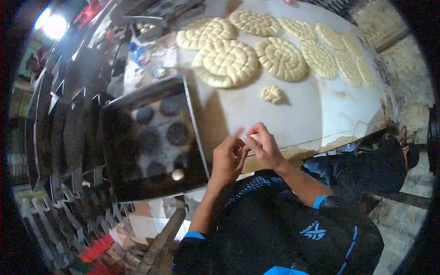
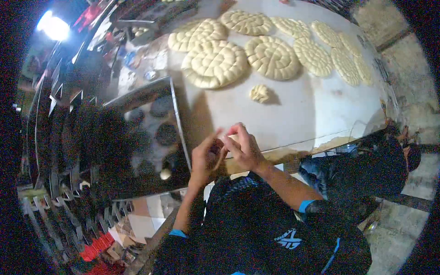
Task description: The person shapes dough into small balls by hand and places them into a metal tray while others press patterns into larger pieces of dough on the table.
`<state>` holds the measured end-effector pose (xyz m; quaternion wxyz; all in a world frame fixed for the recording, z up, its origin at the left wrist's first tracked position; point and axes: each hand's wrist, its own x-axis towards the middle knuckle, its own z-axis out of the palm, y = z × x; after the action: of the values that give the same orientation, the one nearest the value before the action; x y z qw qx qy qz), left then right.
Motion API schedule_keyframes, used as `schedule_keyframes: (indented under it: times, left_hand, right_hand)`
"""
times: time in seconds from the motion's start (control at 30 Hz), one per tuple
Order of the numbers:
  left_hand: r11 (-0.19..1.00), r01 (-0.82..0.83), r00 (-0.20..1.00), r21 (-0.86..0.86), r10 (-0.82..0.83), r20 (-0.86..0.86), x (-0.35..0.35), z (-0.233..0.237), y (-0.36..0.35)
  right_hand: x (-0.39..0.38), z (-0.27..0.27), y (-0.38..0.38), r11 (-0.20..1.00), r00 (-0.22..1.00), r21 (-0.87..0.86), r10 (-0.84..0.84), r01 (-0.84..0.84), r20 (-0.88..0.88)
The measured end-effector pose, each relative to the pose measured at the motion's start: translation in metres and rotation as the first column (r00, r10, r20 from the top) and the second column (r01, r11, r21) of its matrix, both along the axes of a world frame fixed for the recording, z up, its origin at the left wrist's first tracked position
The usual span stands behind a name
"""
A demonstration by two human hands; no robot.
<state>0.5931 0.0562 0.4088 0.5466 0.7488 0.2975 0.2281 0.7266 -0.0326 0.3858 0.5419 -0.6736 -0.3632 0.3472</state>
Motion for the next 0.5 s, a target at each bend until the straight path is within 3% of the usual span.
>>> schedule_keyframes:
  times: [0.03, 0.13, 0.17, 0.2, 0.27, 0.33, 0.37, 0.4, 0.43, 0.47, 0.5]
  left_hand:
    - [0.985, 0.082, 0.994, 0.149, -0.091, 0.057, 0.022, -0.010, -0.006]
    - [0.907, 0.225, 0.974, 0.355, -0.203, -0.098, 0.087, -0.022, -0.027]
    - [0.895, 0.330, 0.932, 0.301, -0.260, -0.252, 0.106, -0.018, -0.037]
    - [0.878, 0.395, 0.910, 0.269, -0.336, -0.242, 0.124, -0.030, -0.045]
    - [0.863, 0.480, 0.866, 0.158, -0.436, -0.244, 0.156, -0.026, -0.063]
    - [0.811, 0.582, 0.809, 0.054, -0.571, -0.139, 0.186, -0.009, -0.066]
    - [0.773, 0.634, 0.771, 0.001, -0.632, -0.079, 0.201, -0.002, -0.065]
    - [0.807, 0.590, 0.806, 0.009, -0.588, -0.066, 0.214, 0.002, -0.058]
    - [0.842, 0.539, 0.842, 0.020, -0.538, -0.048, 0.226, 0.003, -0.048]
    - [0.940, 0.321, 0.945, 0.119, -0.309, -0.106, 0.237, -0.018, -0.037]
    - [0.980, 0.134, 0.955, 0.148, -0.088, -0.283, 0.249, -0.028, -0.021]
  right_hand:
    - [0.013, 0.014, -0.006, 0.997, 0.977, 0.025, -0.071, 0.067, 0.203]
    - [0.065, -0.015, -0.042, 0.979, 0.851, 0.079, -0.200, 0.186, 0.485]
    - [0.081, -0.027, -0.057, 0.973, 0.841, 0.070, -0.225, 0.220, 0.493]
    - [0.101, -0.042, -0.073, 0.976, 0.787, 0.097, -0.214, 0.194, 0.579]
    - [0.147, -0.068, -0.094, 0.944, 0.694, 0.325, -0.275, 0.062, 0.665]
    - [0.181, -0.054, -0.115, 0.978, 0.702, 0.127, -0.208, 0.167, 0.681]
    - [0.202, -0.085, -0.116, 0.957, 0.556, 0.185, -0.281, 0.224, 0.782]
    - [0.217, -0.069, -0.107, 0.927, 0.717, 0.132, -0.356, 0.350, 0.600]
    - [0.238, -0.071, -0.108, 0.951, 0.749, 0.049, -0.272, 0.306, 0.604]
    - [0.253, -0.073, -0.112, 0.967, 0.779, -0.038, -0.178, 0.251, 0.602]
    - [0.256, -0.056, -0.112, 0.967, 0.863, -0.141, -0.118, 0.213, 0.492]
